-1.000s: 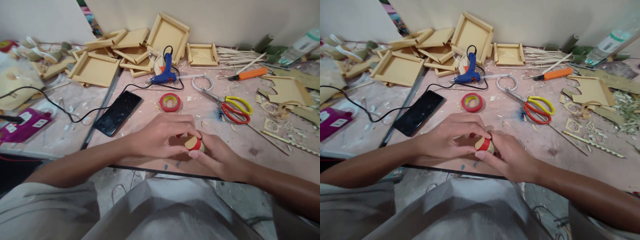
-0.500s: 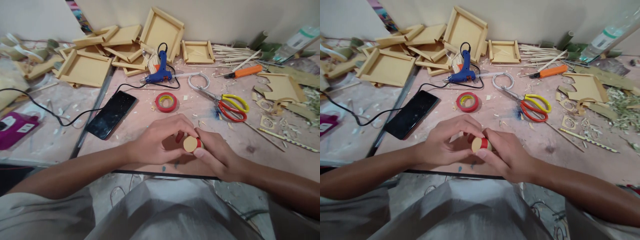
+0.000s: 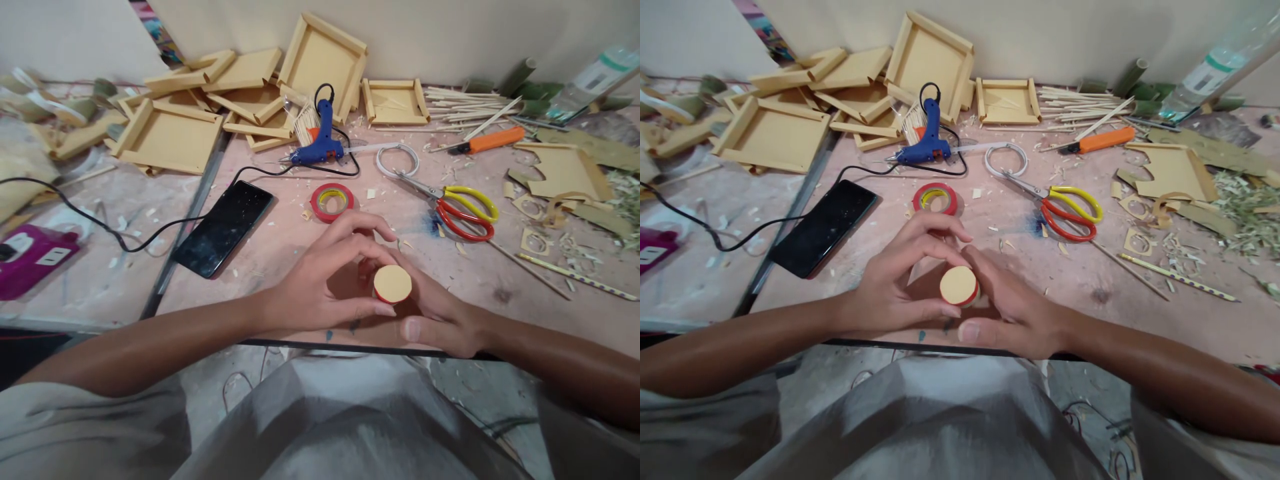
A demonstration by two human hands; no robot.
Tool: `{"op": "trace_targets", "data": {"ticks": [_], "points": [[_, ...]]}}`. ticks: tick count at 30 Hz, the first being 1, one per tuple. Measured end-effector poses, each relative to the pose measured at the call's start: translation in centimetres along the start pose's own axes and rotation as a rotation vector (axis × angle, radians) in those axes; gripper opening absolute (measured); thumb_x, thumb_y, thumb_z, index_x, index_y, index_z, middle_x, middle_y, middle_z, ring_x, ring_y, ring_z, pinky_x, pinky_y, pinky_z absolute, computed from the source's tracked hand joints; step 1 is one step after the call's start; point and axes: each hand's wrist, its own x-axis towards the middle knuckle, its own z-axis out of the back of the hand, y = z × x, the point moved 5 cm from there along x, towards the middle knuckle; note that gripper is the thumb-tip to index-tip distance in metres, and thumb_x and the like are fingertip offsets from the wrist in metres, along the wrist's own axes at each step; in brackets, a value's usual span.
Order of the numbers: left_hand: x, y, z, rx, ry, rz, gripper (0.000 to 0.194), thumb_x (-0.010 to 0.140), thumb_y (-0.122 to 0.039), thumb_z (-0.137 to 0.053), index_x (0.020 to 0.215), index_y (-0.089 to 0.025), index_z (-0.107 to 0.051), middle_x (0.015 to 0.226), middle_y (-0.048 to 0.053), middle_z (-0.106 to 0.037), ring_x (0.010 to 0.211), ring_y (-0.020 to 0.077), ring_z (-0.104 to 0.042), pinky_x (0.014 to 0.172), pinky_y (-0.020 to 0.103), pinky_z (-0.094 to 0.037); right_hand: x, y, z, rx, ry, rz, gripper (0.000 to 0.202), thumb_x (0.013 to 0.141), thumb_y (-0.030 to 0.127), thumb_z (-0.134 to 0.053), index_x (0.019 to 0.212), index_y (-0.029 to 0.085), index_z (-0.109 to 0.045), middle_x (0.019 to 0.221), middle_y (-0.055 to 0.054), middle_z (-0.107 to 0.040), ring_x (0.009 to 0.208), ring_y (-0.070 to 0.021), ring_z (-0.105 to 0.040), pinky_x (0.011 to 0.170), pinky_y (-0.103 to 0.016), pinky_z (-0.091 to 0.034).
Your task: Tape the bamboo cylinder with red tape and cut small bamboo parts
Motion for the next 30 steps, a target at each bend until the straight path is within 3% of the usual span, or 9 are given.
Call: {"op": "trace_targets", "data": {"ticks": [3, 7, 10, 13, 18, 24, 30], "points": [[-0.1, -0.1, 0.2, -0.019, -0.078, -0.018, 0.039, 0.092, -0.041, -0.09, 0.119, -0.025, -0.067, 0.12, 0.01, -0.077, 0.112, 0.0261, -0.071, 0.103, 0.049, -0.055, 0.1, 0.0, 0.8, -0.135, -0.164, -0.049, 0.045, 0.104, 0.054, -0.065, 0.139, 0.029, -0.052, 0.125, -0.008, -0.061, 0.11, -0.0271, -0.061, 0.092, -0.045, -0.055], [-0.4, 0.0, 0.4, 0.045, -0.139, 0.019, 0.039, 0.089, -0.039, -0.091, 0.113, -0.023, -0.065, 0.102, 0.006, -0.078, 0.093, 0.0227, -0.073, 0.084, 0.042, -0.054, -0.3, 1.3, 1.9, -0.31, -0.339, 0.042, 0.033, 0.1, 0.034, -0.072, 0.129, 0.03, -0.056, 0.112, -0.006, -0.063, 0.096, -0.0242, -0.06, 0.08, -0.041, -0.054], [-0.4, -0.1, 0.4, 0.108, -0.107, 0.012, 0.039, 0.09, -0.043, -0.09, 0.112, -0.023, -0.065, 0.101, 0.004, -0.079, 0.089, 0.0204, -0.074, 0.079, 0.039, -0.053, -0.5, 2.2, 1.8, -0.284, -0.319, 0.102, 0.039, 0.101, 0.03, -0.071, 0.137, 0.031, -0.056, 0.108, -0.005, -0.068, 0.089, -0.0224, -0.065, 0.076, -0.04, -0.057], [-0.5, -0.2, 0.4, 0.143, -0.072, -0.022, 0.038, 0.092, -0.044, -0.089, 0.114, -0.024, -0.066, 0.103, 0.004, -0.081, 0.09, 0.0198, -0.076, 0.081, 0.038, -0.055, -0.5, 2.3, 1.3, -0.194, -0.275, 0.083, 0.043, 0.104, 0.031, -0.069, 0.144, 0.03, -0.054, 0.116, -0.007, -0.071, 0.092, -0.021, -0.071, 0.076, -0.037, -0.061], [-0.6, -0.2, 0.2, 0.159, -0.058, -0.028, 0.036, 0.093, -0.043, -0.088, 0.116, -0.025, -0.066, 0.106, 0.006, -0.082, 0.095, 0.0215, -0.077, 0.083, 0.039, -0.057, -0.3, 2.2, 0.9, -0.092, -0.286, 0.046, 0.034, 0.107, 0.029, -0.068, 0.138, 0.029, -0.055, 0.113, -0.006, -0.072, 0.094, -0.0194, -0.073, 0.076, -0.034, -0.06], [-0.8, -0.5, -0.1, 0.161, -0.056, -0.061, 0.038, 0.093, -0.04, -0.089, 0.122, -0.029, -0.068, 0.112, 0.007, -0.082, 0.099, 0.0227, -0.079, 0.082, 0.041, -0.06, 0.0, 1.7, 0.5, 0.057, -0.248, -0.048, 0.03, 0.109, 0.032, -0.066, 0.136, 0.032, -0.053, 0.095, -0.001, -0.071, 0.078, -0.0169, -0.066, 0.066, -0.031, -0.055], [-0.8, -0.8, 0.0, 0.208, -0.026, -0.127, 0.039, 0.094, -0.039, -0.088, 0.125, -0.029, -0.067, 0.112, 0.008, -0.083, 0.099, 0.0231, -0.08, 0.08, 0.041, -0.058, -0.2, 1.7, 0.6, 0.029, -0.236, -0.05, 0.032, 0.108, 0.034, -0.068, 0.138, 0.034, -0.055, 0.104, -0.002, -0.073, 0.088, -0.0187, -0.071, 0.071, -0.031, -0.058]]}}
